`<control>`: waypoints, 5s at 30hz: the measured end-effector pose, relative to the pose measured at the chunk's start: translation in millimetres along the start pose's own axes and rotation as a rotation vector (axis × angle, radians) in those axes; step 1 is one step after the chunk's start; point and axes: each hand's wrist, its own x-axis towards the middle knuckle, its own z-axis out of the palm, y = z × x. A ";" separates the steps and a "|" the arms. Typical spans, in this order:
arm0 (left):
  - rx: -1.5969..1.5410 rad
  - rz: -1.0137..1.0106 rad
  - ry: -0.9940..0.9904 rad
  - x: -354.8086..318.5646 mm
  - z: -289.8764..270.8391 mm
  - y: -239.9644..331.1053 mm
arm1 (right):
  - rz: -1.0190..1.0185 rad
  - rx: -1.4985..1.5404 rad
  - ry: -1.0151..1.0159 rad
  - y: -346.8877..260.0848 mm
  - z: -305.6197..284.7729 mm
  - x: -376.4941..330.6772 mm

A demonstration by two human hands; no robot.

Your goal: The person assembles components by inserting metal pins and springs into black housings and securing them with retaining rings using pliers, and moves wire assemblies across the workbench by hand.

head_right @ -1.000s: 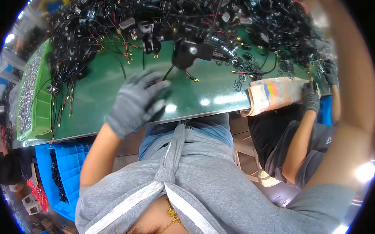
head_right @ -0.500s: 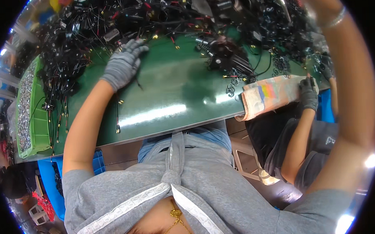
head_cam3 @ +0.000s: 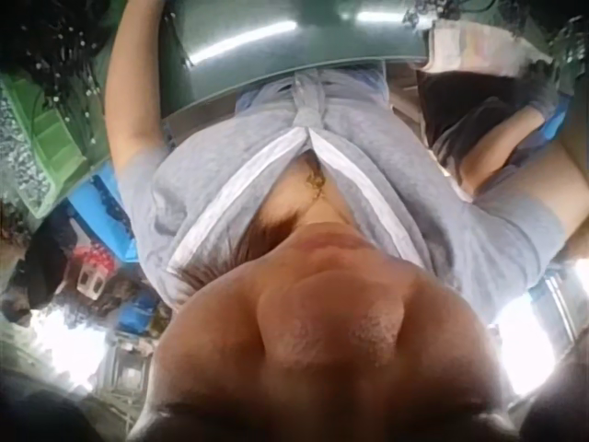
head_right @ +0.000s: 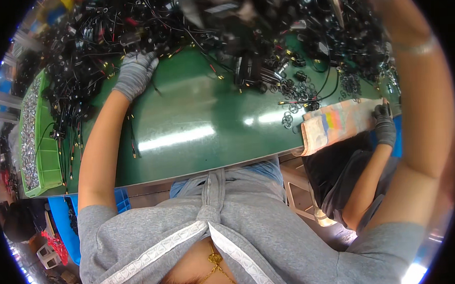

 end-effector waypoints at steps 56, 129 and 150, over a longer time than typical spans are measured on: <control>0.297 0.094 0.309 118.6 -14.4 10.3 | 0.115 0.433 0.099 69.2 72.8 -81.5; -0.445 -0.457 0.521 -190.3 -81.0 68.2 | -0.412 0.165 0.081 54.6 231.2 0.9; -2.300 -0.725 1.098 -401.5 -137.5 -9.4 | 0.294 -0.782 -0.070 200.3 141.3 -125.5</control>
